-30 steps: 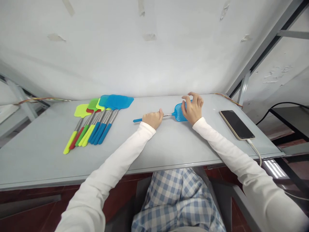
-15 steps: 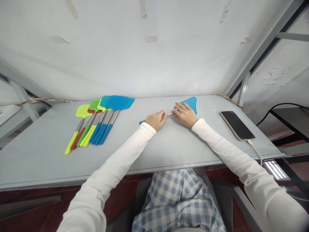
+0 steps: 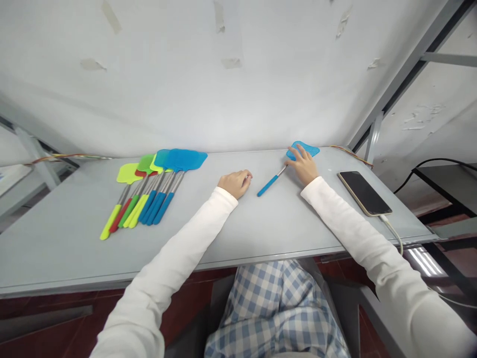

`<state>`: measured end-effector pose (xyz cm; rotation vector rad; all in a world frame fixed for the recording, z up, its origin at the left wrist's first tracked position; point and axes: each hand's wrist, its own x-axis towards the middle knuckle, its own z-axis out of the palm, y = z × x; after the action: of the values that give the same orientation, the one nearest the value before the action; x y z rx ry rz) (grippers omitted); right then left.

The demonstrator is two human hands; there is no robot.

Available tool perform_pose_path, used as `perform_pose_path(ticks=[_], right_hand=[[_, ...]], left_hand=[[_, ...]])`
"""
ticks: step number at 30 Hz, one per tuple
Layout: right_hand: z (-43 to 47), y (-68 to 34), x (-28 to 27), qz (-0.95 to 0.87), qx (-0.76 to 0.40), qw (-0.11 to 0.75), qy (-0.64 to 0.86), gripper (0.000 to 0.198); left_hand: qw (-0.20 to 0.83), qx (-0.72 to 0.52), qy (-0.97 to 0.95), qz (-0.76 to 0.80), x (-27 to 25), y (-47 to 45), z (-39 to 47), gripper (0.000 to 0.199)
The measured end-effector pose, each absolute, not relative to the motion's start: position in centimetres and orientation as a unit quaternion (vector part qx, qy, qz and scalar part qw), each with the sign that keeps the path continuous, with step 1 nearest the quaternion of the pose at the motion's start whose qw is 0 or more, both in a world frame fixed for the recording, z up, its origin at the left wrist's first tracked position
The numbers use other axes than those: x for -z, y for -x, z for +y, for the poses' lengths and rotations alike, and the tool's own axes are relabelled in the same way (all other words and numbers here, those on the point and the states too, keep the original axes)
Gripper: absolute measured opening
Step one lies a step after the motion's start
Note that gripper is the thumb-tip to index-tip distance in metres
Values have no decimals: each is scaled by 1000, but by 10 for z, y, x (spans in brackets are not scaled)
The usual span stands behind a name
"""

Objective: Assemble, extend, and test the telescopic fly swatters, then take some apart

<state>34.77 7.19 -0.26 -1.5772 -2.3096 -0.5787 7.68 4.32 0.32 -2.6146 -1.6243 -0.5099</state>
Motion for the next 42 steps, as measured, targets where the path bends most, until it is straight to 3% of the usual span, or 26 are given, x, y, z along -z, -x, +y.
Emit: perform_pose_path(ticks=[4,10,15,19,23,27,34,42], right_hand=[[77,-362,1,-797,156,109,573,39],[78,-368,4,-786,120,133,592,41],[72,-369,-2,-757,86,151,630,40],[65,-356,-7,-677,111,175,706,38],[58,-341,-6,-690,47,116,713,50],[57,-342,-7,-724,24,83,684,43],[57,-369,-22,-681,6,18,732,31],[51,-373,-20,-661,6,11,751,15]], left_hand=[[28,158,804,-572,-3,-74,50,32],[55,175,724,-665,-9,-40,71,35],[25,230,631,-741,-5,22,81,44],[-20,190,612,-768,1,49,84,46],[8,169,593,-787,6,45,90,47],[43,149,546,-823,6,34,95,44],[7,183,665,-724,-8,16,91,33],[15,249,756,-605,-4,-12,88,33]])
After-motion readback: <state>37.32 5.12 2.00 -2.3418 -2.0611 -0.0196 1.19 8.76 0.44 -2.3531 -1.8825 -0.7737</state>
